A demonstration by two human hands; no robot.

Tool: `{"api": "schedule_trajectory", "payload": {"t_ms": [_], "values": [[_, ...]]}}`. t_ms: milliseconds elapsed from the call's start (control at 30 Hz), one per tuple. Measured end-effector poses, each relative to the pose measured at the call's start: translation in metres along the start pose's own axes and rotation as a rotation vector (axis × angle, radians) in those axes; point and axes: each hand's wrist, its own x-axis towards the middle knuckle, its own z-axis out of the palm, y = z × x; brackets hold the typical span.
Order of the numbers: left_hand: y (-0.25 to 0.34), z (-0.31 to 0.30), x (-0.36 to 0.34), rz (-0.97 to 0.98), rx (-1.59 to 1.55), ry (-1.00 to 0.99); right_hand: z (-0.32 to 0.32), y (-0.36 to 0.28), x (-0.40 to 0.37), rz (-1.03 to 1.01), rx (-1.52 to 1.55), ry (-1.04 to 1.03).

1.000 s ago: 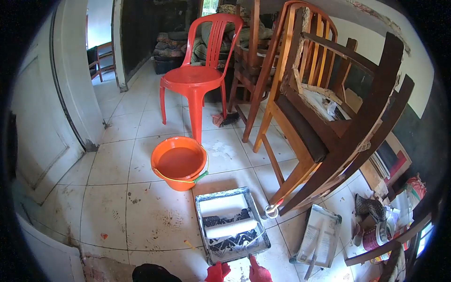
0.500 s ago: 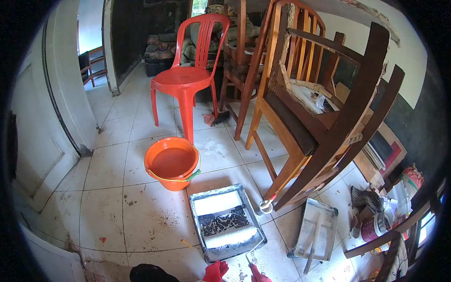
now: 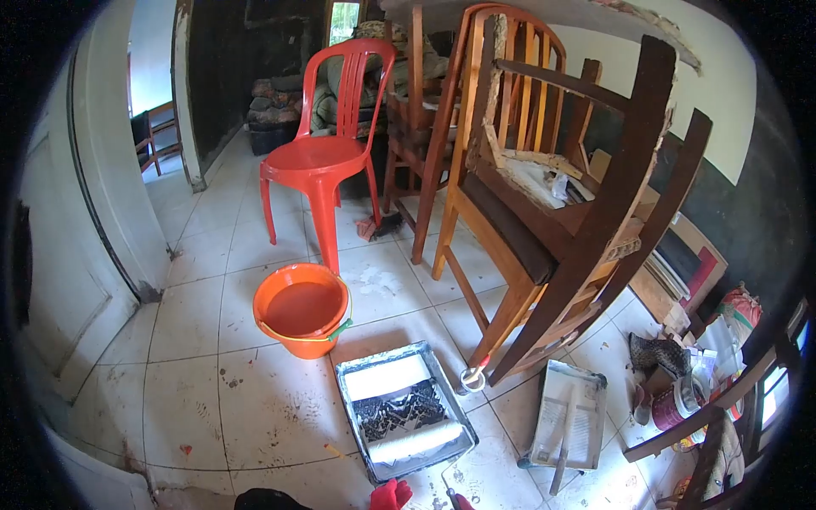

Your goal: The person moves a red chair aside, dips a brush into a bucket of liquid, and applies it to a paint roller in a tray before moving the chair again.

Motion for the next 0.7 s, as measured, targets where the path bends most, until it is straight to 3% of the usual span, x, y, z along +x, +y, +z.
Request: {"api": "schedule_trajectory", "payload": {"t_ms": [200, 300, 533, 600, 633, 700], "values": [[0.019, 0.001, -0.001, 0.069, -0.053, 0.102, 0.025, 0.045, 0.007, -0.041, -0.033, 0.024], [0.017, -0.001, -0.001, -0.054, -0.115, -0.065, 0.033, 0.063, 0.007, -0.048, -0.046, 0.026], [0.016, -0.001, 0.001, -0.063, -0.1, -0.078, 0.048, 0.09, 0.004, -0.073, -0.071, 0.034], [0.015, 0.001, 0.001, -0.059, -0.104, -0.076, 0.054, 0.098, 0.006, -0.112, -0.072, 0.071], [0.015, 0.002, 0.0, -0.057, -0.106, -0.075, 0.055, 0.097, 0.005, -0.239, -0.064, 0.167], [0.015, 0.003, -0.001, -0.058, -0.112, -0.073, 0.034, 0.075, -0.004, -0.068, -0.065, 0.054]]}}
